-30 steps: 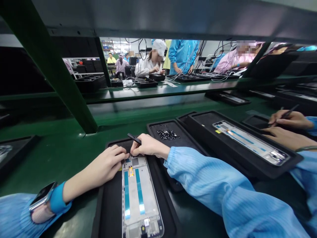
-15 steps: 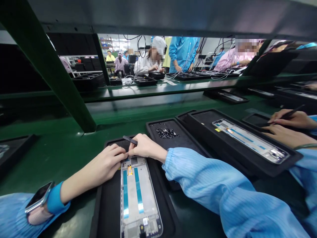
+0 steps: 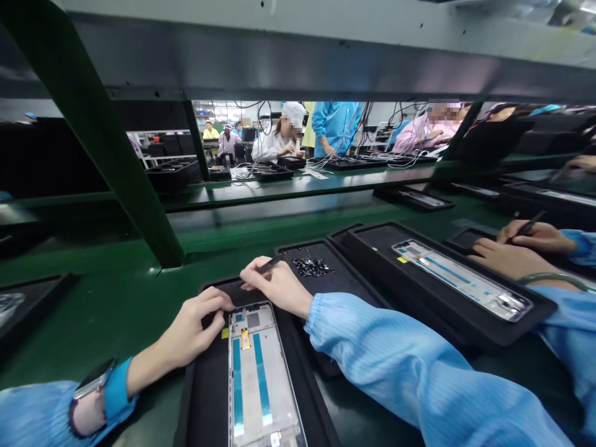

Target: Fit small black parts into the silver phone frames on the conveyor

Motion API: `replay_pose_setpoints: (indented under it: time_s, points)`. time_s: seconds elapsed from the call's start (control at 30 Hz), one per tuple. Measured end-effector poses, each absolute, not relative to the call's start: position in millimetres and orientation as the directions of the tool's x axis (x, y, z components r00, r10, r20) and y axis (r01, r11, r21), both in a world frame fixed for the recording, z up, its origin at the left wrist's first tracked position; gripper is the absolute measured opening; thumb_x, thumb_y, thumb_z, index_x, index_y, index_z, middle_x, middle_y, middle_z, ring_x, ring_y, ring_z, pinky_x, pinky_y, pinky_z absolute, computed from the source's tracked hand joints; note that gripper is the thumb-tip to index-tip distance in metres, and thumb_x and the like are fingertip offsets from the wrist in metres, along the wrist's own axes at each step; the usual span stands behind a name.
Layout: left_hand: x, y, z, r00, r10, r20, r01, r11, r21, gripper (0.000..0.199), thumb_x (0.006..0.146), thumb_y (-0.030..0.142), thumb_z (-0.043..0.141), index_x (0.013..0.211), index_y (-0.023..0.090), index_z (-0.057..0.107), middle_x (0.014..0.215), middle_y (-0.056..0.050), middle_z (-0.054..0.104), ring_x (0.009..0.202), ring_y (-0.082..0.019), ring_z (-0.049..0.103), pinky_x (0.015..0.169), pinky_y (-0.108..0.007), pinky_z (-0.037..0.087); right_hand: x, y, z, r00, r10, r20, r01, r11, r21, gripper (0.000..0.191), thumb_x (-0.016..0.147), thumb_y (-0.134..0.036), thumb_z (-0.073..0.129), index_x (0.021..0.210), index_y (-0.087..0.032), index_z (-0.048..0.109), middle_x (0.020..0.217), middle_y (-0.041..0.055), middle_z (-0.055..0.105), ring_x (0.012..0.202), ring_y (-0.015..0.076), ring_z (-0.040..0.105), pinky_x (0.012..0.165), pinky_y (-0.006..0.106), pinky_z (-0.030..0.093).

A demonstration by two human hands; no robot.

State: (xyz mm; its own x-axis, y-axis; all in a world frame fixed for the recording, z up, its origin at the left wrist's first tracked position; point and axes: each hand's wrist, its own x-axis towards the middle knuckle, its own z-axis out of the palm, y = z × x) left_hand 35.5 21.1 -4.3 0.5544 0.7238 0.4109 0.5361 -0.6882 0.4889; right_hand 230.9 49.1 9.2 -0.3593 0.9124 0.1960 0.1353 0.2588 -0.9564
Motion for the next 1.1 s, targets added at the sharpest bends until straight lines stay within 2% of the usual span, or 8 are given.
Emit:
replay_pose_setpoints:
  time_s: [0.13,0.37,0.6,0.67,0.8,0.9,0.97,1.1]
  points:
    - [37,20,-4,0.554,0.728,0.404,0.530,-0.682,0.503,0.021,0.077,0.007,0.039,0.080,0.016,0.058,0.084,-0.005,0.060,0.082,-0.017,0.057,0.073,-0.028,0.047,226,43,3,-0.377,0.897,0.230,0.186,0.317,-0.930,0.019,0.076,-0.031,0.060,0.080,-0.016,0.050,0.067,0.0007,0.060,0.063,0.0154,0.065,0.058,0.024,0.052]
    - [38,19,-4,0.554,0.735,0.391,0.531,-0.674,0.514,0.020,0.078,0.007,0.040,0.080,0.015,0.058,0.083,-0.005,0.058,0.080,-0.016,0.056,0.072,-0.027,0.046,226,37,7,-0.397,0.880,0.260,0.295,0.391,-0.872,0.010,0.081,-0.023,0.052,0.078,-0.016,0.046,0.066,0.0003,0.056,0.061,0.0147,0.065,0.055,0.022,0.052]
    - [38,20,-3,0.553,0.741,0.381,0.526,-0.665,0.530,0.019,0.078,0.007,0.041,0.081,0.015,0.058,0.085,-0.005,0.058,0.081,-0.016,0.055,0.073,-0.027,0.046,226,37,5,-0.413,0.843,0.345,0.291,0.482,-0.827,0.008,0.082,-0.020,0.052,0.076,-0.016,0.049,0.068,-0.0002,0.055,0.059,0.0124,0.063,0.053,0.020,0.050]
    - [38,20,-4,0.555,0.741,0.378,0.524,-0.664,0.533,0.019,0.078,0.007,0.041,0.081,0.015,0.058,0.085,-0.005,0.058,0.082,-0.016,0.055,0.074,-0.027,0.045,225,37,3,-0.427,0.807,0.408,0.327,0.558,-0.763,0.008,0.081,-0.018,0.053,0.074,-0.016,0.050,0.069,0.0008,0.056,0.060,0.0126,0.061,0.055,0.021,0.049]
    - [37,19,-4,0.560,0.740,0.373,0.532,-0.667,0.523,0.018,0.079,0.008,0.041,0.081,0.014,0.058,0.084,-0.005,0.057,0.081,-0.016,0.054,0.074,-0.027,0.045,223,38,1,-0.520,0.647,0.558,0.394,0.761,-0.516,0.008,0.081,-0.016,0.054,0.073,-0.015,0.052,0.073,0.0039,0.058,0.068,0.0153,0.058,0.064,0.025,0.046]
    - [37,19,-3,0.568,0.738,0.364,0.535,-0.667,0.519,0.017,0.079,0.007,0.042,0.080,0.014,0.058,0.084,-0.005,0.057,0.081,-0.016,0.054,0.073,-0.027,0.044,221,37,2,-0.573,0.584,0.574,0.396,0.811,-0.430,0.004,0.082,-0.016,0.051,0.078,-0.015,0.051,0.073,0.0044,0.058,0.067,0.0158,0.057,0.063,0.026,0.045]
    - [37,20,-2,0.572,0.735,0.363,0.532,-0.670,0.517,0.018,0.079,0.007,0.042,0.082,0.013,0.059,0.085,-0.005,0.058,0.083,-0.016,0.054,0.074,-0.027,0.044,220,37,4,-0.556,0.605,0.570,0.402,0.796,-0.453,0.004,0.082,-0.017,0.051,0.078,-0.016,0.050,0.072,0.0037,0.058,0.066,0.0157,0.058,0.061,0.026,0.046]
    - [37,21,-2,0.587,0.725,0.360,0.528,-0.680,0.509,0.023,0.080,0.008,0.041,0.091,0.014,0.061,0.092,-0.007,0.059,0.088,-0.017,0.054,0.079,-0.029,0.044,223,38,7,-0.397,0.798,0.454,0.334,0.586,-0.738,0.009,0.082,-0.019,0.050,0.074,-0.017,0.045,0.064,-0.0001,0.055,0.056,0.0131,0.061,0.051,0.021,0.047]
